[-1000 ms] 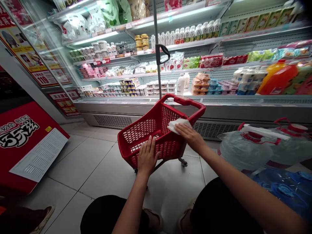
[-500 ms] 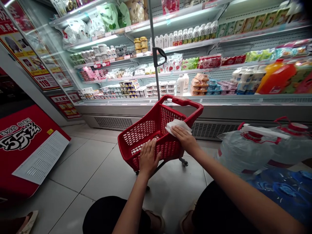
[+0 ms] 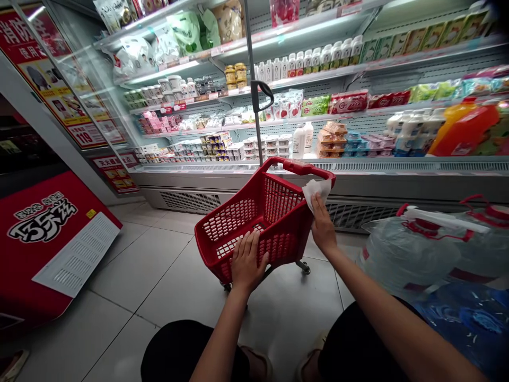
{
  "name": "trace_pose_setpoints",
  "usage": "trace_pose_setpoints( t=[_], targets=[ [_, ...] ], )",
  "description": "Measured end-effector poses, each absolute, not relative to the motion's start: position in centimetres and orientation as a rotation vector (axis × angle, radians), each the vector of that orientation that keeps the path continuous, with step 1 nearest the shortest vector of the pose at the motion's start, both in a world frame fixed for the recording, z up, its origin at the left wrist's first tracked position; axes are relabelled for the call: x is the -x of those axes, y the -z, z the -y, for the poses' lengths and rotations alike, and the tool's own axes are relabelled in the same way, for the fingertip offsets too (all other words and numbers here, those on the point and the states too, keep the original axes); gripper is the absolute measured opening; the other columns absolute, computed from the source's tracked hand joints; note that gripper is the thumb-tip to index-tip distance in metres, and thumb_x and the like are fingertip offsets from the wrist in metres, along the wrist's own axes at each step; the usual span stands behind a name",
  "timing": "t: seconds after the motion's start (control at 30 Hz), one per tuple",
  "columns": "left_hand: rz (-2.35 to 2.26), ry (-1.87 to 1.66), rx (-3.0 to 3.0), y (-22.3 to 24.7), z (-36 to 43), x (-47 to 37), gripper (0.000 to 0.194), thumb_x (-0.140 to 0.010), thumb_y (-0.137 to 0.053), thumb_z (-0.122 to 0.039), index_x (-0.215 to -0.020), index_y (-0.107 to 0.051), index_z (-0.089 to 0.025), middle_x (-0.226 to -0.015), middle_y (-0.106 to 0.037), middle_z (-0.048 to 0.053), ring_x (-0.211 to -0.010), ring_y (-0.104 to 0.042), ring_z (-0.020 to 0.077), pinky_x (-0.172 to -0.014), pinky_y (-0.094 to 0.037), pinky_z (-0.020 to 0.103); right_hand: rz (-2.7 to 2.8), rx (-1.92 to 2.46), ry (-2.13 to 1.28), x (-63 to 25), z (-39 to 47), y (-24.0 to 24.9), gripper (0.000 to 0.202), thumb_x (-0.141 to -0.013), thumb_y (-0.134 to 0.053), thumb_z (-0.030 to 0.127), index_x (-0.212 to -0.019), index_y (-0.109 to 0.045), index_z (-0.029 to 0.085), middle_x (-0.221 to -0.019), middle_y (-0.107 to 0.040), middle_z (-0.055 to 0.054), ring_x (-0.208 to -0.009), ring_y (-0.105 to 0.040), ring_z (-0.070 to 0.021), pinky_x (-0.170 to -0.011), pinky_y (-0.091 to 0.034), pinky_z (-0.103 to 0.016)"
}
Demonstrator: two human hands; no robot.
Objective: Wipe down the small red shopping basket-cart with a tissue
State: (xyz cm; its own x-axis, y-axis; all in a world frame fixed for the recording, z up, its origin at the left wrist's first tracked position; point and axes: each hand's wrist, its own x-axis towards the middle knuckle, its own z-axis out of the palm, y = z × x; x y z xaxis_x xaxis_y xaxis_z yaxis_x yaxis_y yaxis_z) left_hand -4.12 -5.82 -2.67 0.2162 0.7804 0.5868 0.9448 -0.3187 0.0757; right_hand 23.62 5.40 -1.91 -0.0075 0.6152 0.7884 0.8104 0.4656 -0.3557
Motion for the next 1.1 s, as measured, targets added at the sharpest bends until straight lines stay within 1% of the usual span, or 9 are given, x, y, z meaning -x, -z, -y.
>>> trace_pose_setpoints(
  t=[0.17, 0.33, 0.4, 0.5, 0.63, 0.77, 0.9, 1.0, 1.1],
  targets=[
    [1.613, 0.788, 2.181, 2.9, 5.9, 3.0, 0.069, -0.101, -0.051, -0.041, -0.163, -0.028, -0.020, -0.160, -0.048, 0.007, -0.151, -0.040, 0.0253, -0.128, -0.025, 0.045, 1.511, 1.326, 0.159, -18.1, -4.9, 4.6, 0.090, -0.085, -0.026, 0.000, -0.167, 0.003, 0.022, -0.175, -0.007, -0.002, -0.159, -0.016, -0.0235, -0.124, -0.034, -0.052],
    [1.587, 0.777, 2.194, 2.9, 5.5, 2.0, 0.072, -0.100, -0.052, -0.043, -0.163, -0.027, -0.018, -0.161, -0.047, 0.009, -0.151, -0.040, 0.0258, -0.127, -0.028, 0.045, 1.576, 1.153, -0.042, -14.2, -3.1, 7.3, 0.094, -0.080, -0.029, 0.000, -0.168, -0.004, 0.025, -0.174, -0.017, -0.001, -0.158, -0.022, -0.0209, -0.127, -0.029, -0.051],
    [1.590, 0.765, 2.183, 2.9, 5.3, 1.8, 0.072, -0.100, -0.051, -0.043, -0.163, -0.028, -0.017, -0.161, -0.046, 0.009, -0.151, -0.039, 0.0258, -0.127, -0.029, 0.044, 1.591, 1.132, -0.062, -13.5, -3.1, 7.7, 0.094, -0.081, -0.029, 0.001, -0.168, -0.004, 0.025, -0.174, -0.017, -0.002, -0.158, -0.021, -0.0200, -0.127, -0.028, -0.050],
    [1.581, 0.748, 2.189, 2.8, 5.3, 1.8, 0.072, -0.100, -0.050, -0.043, -0.163, -0.027, -0.017, -0.162, -0.046, 0.009, -0.151, -0.038, 0.0253, -0.127, -0.029, 0.044, 1.542, 1.178, -0.024, -13.9, -4.7, 7.2, 0.095, -0.081, -0.029, 0.000, -0.167, 0.000, 0.024, -0.174, -0.013, -0.003, -0.159, -0.016, -0.0206, -0.127, -0.026, -0.052],
    [1.580, 0.766, 2.193, 2.9, 5.5, 1.7, 0.074, -0.099, -0.052, -0.042, -0.164, -0.025, -0.018, -0.161, -0.046, 0.008, -0.151, -0.038, 0.0260, -0.127, -0.029, 0.046, 1.377, 1.223, 0.004, -16.0, -7.9, 5.4, 0.094, -0.082, -0.030, 0.001, -0.167, 0.003, 0.023, -0.175, -0.004, -0.004, -0.160, -0.007, -0.0237, -0.126, -0.019, -0.060],
    [1.588, 0.793, 2.210, 2.9, 5.7, 1.2, 0.075, -0.098, -0.052, -0.042, -0.164, -0.024, -0.018, -0.162, -0.045, 0.008, -0.152, -0.037, 0.0266, -0.128, -0.027, 0.046, 1.348, 1.208, -0.032, -15.6, -7.8, 5.3, 0.094, -0.082, -0.031, 0.001, -0.167, 0.002, 0.024, -0.175, -0.005, -0.003, -0.160, -0.007, -0.0227, -0.126, -0.016, -0.059],
    [1.597, 0.785, 2.206, 2.9, 5.5, 1.1, 0.078, -0.095, -0.054, -0.036, -0.164, -0.024, -0.018, -0.162, -0.044, 0.009, -0.152, -0.038, 0.0269, -0.128, -0.026, 0.046, 1.462, 1.156, -0.129, -12.1, -4.0, 7.1, 0.093, -0.083, -0.032, 0.002, -0.167, 0.002, 0.023, -0.175, -0.007, -0.004, -0.160, -0.010, -0.0217, -0.127, -0.020, -0.054],
    [1.592, 0.767, 2.222, 2.9, 5.3, 1.5, 0.077, -0.093, -0.052, -0.030, -0.164, -0.024, -0.017, -0.164, -0.043, 0.008, -0.152, -0.037, 0.0257, -0.128, -0.026, 0.045, 1.559, 1.156, -0.180, -10.1, -1.7, 8.2, 0.092, -0.084, -0.031, 0.004, -0.167, 0.005, 0.022, -0.175, -0.004, -0.005, -0.160, -0.011, -0.0227, -0.126, -0.025, -0.054],
    [1.585, 0.749, 2.225, 2.8, 5.3, 1.8, 0.076, -0.092, -0.049, -0.026, -0.164, -0.025, -0.016, -0.164, -0.043, 0.008, -0.152, -0.037, 0.0244, -0.128, -0.026, 0.044, 1.636, 1.187, -0.146, -10.3, -1.7, 8.3, 0.095, -0.083, -0.032, 0.005, -0.166, 0.010, 0.021, -0.175, -0.001, -0.004, -0.160, -0.009, -0.0228, -0.126, -0.027, -0.054]
  ],
)
